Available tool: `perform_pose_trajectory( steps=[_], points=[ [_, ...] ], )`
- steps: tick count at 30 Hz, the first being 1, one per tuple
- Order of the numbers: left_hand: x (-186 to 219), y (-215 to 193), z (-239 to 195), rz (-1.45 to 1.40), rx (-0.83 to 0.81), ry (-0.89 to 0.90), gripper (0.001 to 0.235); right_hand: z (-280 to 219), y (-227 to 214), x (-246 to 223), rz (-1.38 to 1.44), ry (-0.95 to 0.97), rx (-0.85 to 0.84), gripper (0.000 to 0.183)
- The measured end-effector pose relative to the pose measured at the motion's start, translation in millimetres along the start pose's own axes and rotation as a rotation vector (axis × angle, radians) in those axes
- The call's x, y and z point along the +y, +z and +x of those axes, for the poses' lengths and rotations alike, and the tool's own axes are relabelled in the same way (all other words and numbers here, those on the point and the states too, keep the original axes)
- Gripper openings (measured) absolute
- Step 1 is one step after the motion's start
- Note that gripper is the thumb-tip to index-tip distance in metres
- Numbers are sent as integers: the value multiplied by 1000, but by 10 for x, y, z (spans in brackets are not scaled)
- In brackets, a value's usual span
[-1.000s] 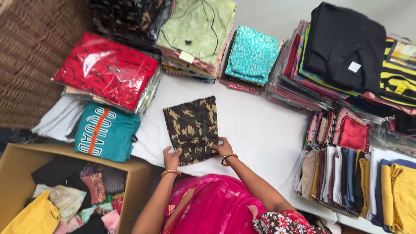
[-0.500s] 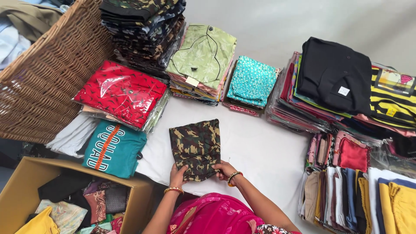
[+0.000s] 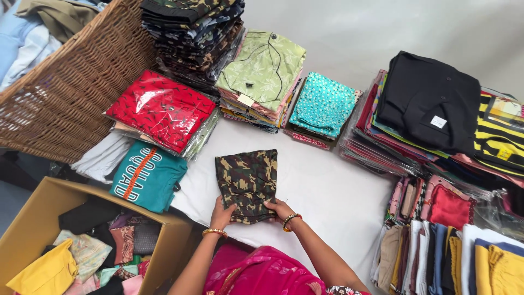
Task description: The person folds a pair of yellow shorts and places them on a stack. They then pick up a pair of camouflage-patterned shorts, unfold them, and fold them neatly before placing them on a pile. The person repeats this process with another pair of camouflage shorts.
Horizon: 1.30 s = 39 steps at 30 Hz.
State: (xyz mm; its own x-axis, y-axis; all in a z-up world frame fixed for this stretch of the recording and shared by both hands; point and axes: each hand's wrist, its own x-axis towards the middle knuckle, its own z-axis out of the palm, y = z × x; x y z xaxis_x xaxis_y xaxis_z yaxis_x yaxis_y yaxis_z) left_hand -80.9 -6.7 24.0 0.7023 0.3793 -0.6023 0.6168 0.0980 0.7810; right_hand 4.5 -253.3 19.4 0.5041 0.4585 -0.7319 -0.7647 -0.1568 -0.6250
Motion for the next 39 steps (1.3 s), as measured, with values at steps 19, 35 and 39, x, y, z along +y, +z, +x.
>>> perform_pose_trajectory(
  steps=[19,35,39],
  points=[
    [2882,-930,501,-190,-541,295,69,-542,706,-2549,-72,-497,-36,30],
    [6223,-2073,2948,314,296,833,71,1658,2068,-6000,-295,-878,342,29],
    [5817,-2187,3164,321,273,623,65,2016,2028,-5826,-295,-666,320,32]
  ],
)
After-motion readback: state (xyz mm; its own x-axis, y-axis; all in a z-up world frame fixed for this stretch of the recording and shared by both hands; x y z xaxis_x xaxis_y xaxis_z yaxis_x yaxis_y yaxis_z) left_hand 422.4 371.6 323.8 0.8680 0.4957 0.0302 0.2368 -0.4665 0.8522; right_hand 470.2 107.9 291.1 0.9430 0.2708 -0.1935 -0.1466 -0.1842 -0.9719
